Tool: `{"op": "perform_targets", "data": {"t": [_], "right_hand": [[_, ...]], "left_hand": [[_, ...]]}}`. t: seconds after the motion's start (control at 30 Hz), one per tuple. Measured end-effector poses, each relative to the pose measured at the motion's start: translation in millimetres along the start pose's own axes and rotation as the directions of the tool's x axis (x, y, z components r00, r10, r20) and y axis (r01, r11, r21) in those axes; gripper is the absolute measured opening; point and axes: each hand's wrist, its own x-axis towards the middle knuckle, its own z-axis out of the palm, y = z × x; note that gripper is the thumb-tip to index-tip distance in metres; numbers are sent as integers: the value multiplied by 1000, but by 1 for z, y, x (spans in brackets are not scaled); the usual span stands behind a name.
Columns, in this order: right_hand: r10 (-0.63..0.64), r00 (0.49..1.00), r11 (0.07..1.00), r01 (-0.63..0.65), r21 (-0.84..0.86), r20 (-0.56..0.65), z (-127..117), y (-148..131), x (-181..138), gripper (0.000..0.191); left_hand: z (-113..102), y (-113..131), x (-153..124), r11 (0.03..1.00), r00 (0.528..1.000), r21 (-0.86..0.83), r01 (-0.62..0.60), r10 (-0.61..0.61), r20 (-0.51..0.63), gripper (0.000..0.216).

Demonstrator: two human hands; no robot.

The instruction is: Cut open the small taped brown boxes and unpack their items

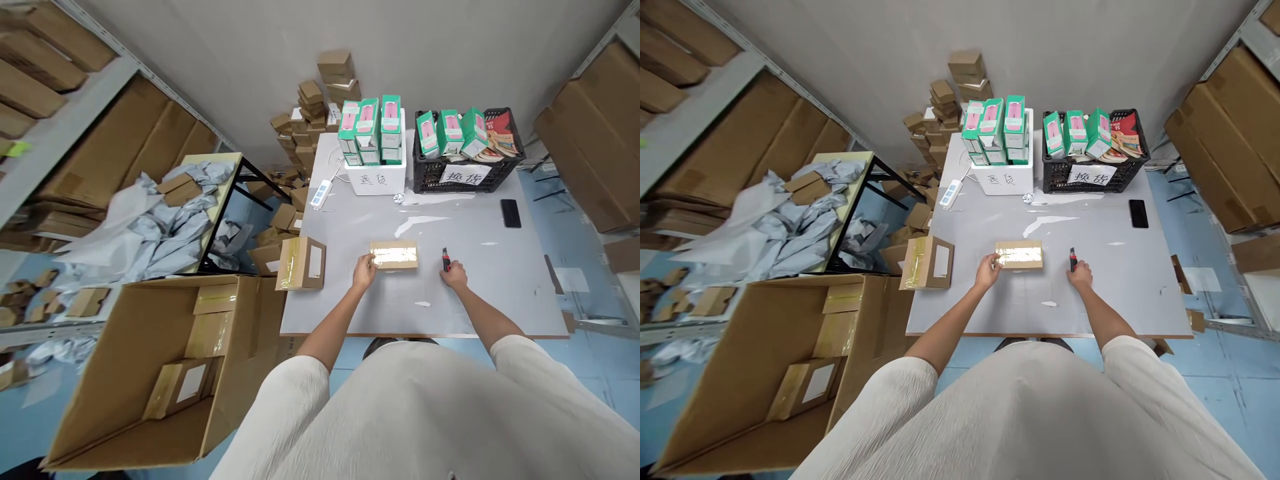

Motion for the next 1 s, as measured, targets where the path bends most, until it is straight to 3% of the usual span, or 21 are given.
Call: {"op": "perform_targets", "data": {"t": [0.2, 0.33, 0.53, 0.63, 0.7, 0.83, 1.0], "right_hand": [[5, 1000, 999, -6, 35, 22, -2, 2, 6, 50], [48, 998, 970, -56, 236, 40, -14, -2, 2, 58], [-108, 992, 758, 44, 651, 59, -51, -28, -14, 22], [-203, 974, 604, 45, 796, 98, -69, -52, -24, 17], [-278, 957, 550, 88, 831, 82, -78, -70, -32, 18], [-446, 895, 657, 342, 671, -20, -85, -103, -51, 25], [-710, 704, 693, 700, 172, -7, -87, -139, -80, 32]], "left_hand": [[1, -5, 1, 1000, 1000, 16, -17, 17, 6, 36], [1, -5, 3, 1000, 1000, 8, -18, 18, 3, 36], [1, -3, 4, 999, 999, -11, -40, 40, 19, 36], [0, 1, -1, 995, 995, 32, -95, 95, 0, 36], [-1, 4, -7, 983, 988, 104, -152, 155, -23, 35], [-6, 11, -20, 907, 948, 281, -315, 318, 37, 37], [-13, 15, -28, 826, 902, 364, -431, 403, 154, 53]]}}
